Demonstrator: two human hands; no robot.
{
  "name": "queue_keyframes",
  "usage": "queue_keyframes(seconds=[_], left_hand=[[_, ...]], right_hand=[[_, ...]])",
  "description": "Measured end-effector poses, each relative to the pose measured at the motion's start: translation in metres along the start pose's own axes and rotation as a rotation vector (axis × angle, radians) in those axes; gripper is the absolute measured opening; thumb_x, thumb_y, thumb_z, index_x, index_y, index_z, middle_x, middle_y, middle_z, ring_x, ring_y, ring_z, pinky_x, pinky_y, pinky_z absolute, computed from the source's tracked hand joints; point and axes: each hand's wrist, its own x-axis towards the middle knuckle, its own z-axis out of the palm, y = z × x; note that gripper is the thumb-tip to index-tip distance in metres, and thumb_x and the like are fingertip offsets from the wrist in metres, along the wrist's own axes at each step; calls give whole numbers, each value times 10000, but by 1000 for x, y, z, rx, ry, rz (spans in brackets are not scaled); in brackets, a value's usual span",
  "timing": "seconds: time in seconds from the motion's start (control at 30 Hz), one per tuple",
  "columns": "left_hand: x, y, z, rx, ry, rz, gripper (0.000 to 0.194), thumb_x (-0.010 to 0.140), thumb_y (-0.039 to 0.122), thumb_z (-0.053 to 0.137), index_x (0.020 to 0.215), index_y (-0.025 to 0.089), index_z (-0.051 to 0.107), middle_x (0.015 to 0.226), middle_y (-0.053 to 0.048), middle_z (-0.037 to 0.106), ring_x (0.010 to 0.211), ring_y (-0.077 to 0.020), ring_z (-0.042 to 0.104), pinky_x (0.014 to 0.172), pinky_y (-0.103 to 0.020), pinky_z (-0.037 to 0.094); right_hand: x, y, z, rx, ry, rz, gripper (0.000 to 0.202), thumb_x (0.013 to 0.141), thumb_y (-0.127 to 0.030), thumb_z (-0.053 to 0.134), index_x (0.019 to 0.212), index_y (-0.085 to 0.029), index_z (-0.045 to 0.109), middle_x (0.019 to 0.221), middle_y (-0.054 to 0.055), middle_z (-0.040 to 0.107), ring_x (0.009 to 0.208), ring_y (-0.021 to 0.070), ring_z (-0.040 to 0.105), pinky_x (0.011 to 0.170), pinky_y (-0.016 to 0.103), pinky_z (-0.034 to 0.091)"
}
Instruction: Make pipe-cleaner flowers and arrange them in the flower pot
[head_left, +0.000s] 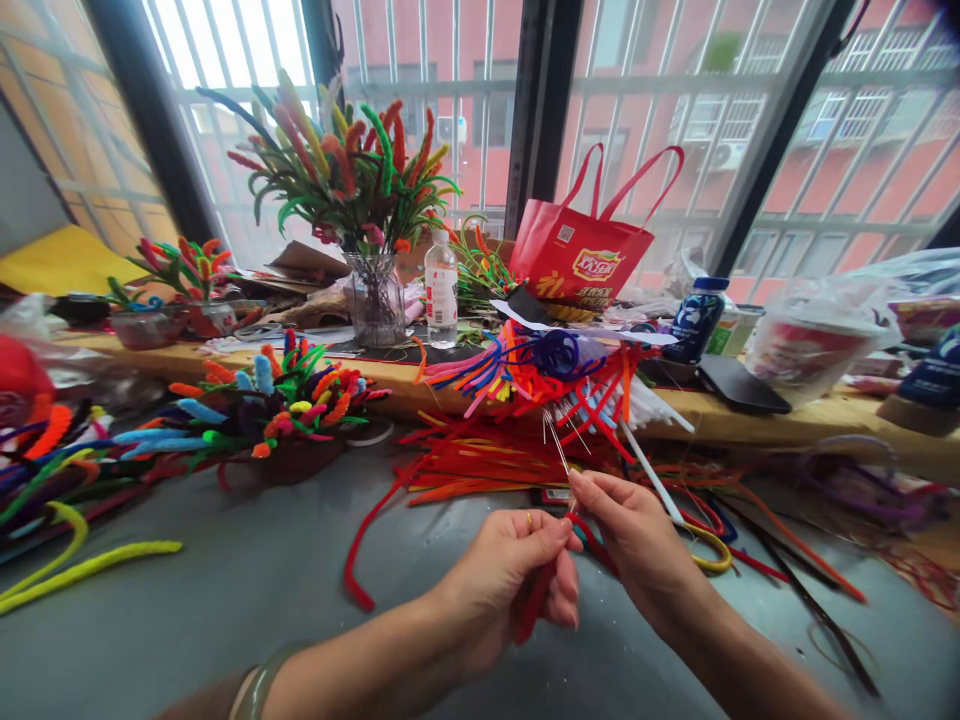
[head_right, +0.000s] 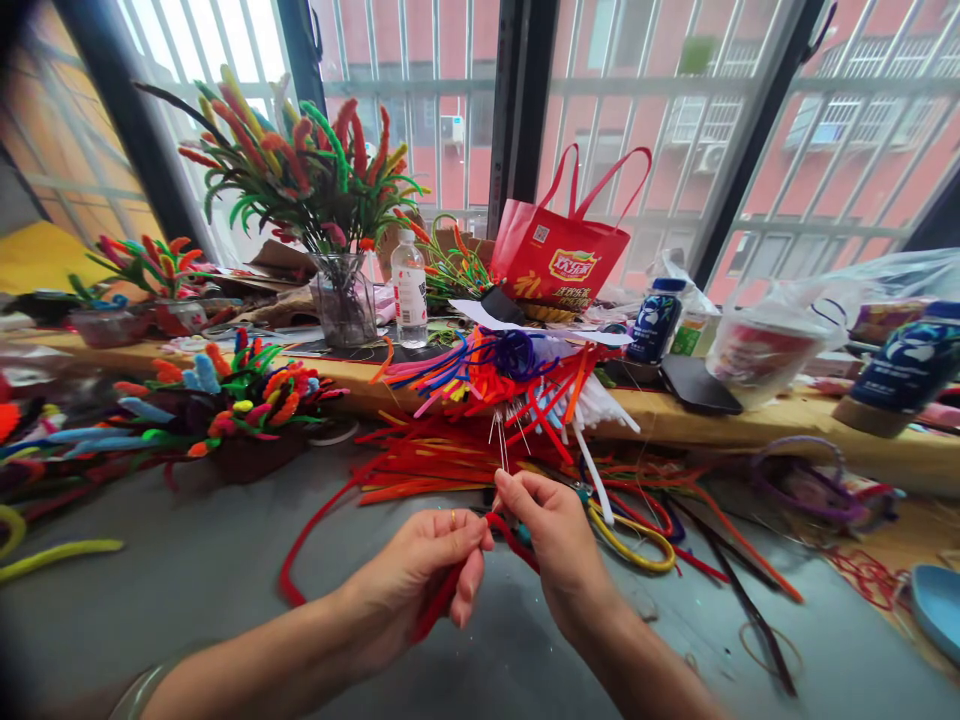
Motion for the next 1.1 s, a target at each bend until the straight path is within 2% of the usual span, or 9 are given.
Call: queue_keyframes(seconds=[0.1, 0.2, 0.37, 0.57, 0.73, 0.8, 0.97, 1.1], left_hand=[[0, 3, -1, -1, 35, 10, 268, 720, 368, 663, 723, 123, 553, 472, 43, 547, 353, -37, 447, 382, -162, 276], [1, 7, -1, -27, 28, 5, 240, 743, 337, 650, 740, 113, 563, 490, 44, 541, 352, -25, 427, 378, -162, 248], [1, 9, -2, -101, -27, -9, 181, 748, 275, 647, 783, 106, 591, 545, 24, 574, 393, -35, 480, 411, -162, 291], [1, 6, -6, -79, -130, -75, 192, 759, 288, 616, 806, 102, 607, 611, -14, 624, 416, -65, 537, 400, -170, 329], [-1, 5, -4, -26, -138, -71, 163, 776, 295, 593, 786, 134, 571, 616, -21, 642, 444, -88, 568, 382, -163, 340], [-2, 6, -3, -27, -132, -58, 153, 783, 289, 586, 794, 137, 573, 614, -17, 643, 449, -89, 572, 392, -161, 356], [-3, 6, -2, -33, -109, -64, 154, 776, 271, 603, 806, 121, 598, 609, -14, 633, 451, -74, 566, 461, -174, 402], [-3, 6, -1, -38, -70, -71, 181, 733, 283, 652, 793, 121, 599, 561, 13, 593, 441, -65, 529, 482, -187, 399]], right_hand=[[1, 3, -1, 38, -88, 75, 332, 727, -473, 660, 633, -160, 597, 528, -37, 504, 492, 85, 426, 510, 231, 330], [-1, 0, -1, -57, -167, 56, 313, 743, -450, 653, 643, -156, 609, 559, -24, 540, 519, 93, 468, 533, 233, 347], [-3, -8, -1, -283, -163, -84, 341, 788, -464, 586, 635, -159, 590, 609, -17, 537, 597, 112, 472, 574, 240, 351], [-1, -12, -6, -435, -87, -205, 387, 836, -459, 509, 561, -186, 492, 538, -45, 437, 533, 102, 379, 528, 242, 301], [0, -16, -8, -318, -234, -25, 363, 839, -472, 498, 616, -186, 510, 546, -37, 476, 537, 102, 406, 529, 227, 309], [1, -17, -9, -274, -255, 14, 348, 831, -464, 519, 621, -186, 511, 557, -36, 485, 543, 98, 409, 542, 220, 317], [4, -20, -12, -240, -185, -17, 323, 784, -450, 579, 611, -188, 503, 578, -38, 470, 544, 98, 411, 559, 226, 335], [7, -25, -13, -298, -128, -105, 317, 755, -452, 582, 601, -185, 509, 590, -25, 463, 560, 114, 408, 549, 242, 329]])
